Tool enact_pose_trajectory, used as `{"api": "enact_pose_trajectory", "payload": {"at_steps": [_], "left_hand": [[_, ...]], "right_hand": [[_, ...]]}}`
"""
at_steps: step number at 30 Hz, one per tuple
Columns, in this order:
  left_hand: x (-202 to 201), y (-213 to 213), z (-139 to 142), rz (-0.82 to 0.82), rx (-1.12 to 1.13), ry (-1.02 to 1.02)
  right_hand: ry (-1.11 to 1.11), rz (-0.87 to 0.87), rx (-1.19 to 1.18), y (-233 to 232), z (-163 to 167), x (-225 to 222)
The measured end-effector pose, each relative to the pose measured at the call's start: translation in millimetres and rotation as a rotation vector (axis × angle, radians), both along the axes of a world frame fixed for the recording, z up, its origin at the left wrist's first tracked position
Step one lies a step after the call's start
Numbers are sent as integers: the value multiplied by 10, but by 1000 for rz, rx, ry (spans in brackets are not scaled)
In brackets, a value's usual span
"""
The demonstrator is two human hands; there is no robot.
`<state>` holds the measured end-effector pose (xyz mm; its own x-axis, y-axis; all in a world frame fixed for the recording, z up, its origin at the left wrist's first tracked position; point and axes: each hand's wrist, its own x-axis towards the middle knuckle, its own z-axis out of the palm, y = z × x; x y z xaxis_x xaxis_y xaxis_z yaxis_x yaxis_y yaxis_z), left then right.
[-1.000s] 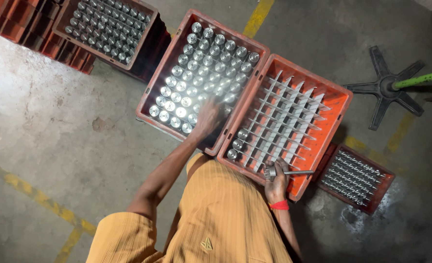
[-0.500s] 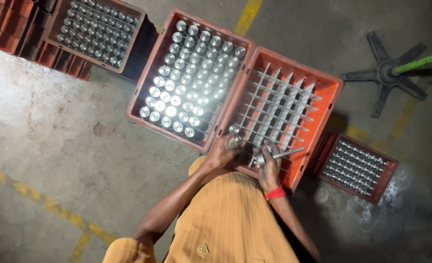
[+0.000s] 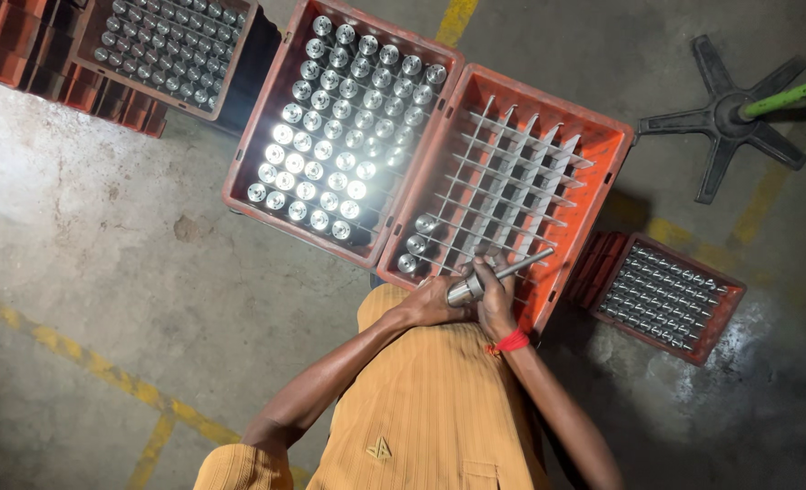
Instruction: The person transfers small metal parts from one orange crate to another using a metal scoop. They repeatedly scoop parts from the right crate and place them into the left crate, then move the filled crate to a stack.
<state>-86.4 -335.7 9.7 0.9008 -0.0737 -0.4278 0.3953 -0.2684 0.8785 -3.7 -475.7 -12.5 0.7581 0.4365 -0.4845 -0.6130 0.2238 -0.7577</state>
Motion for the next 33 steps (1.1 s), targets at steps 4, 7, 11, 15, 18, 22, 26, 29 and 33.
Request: {"api": "enact_pose_trajectory", "payload": {"at_steps": [4,7,11,15,18,22,26,29,33], "left_hand": [[13,7,-12,-19,-142,-28],[-15,147,78,-63,-16,91],[-177,486,205,-119,439,-60],[-272,683,152,-301,681,-503],[-319,758,64,-215,552,-520],[-401,1090,-46,58,622,-339],[-390,1586,-279,394,908,-248],[-278,1734,-484,466,1039,-332],[-170,1875,-471,304,939,-82]], "right_hand": [[132,-41,73,-49,-205,36],[157,-173,80,-140,-355,152],[128,-337,115,-390,-498,393],[151,-389,99,-506,-619,373],[210,-384,135,-471,-705,226],[189,-387,108,-424,-770,48],[218,-358,100,-359,-793,-35],[210,-304,69,-227,-815,-37],[158,-247,15,-110,-801,-42]]}}
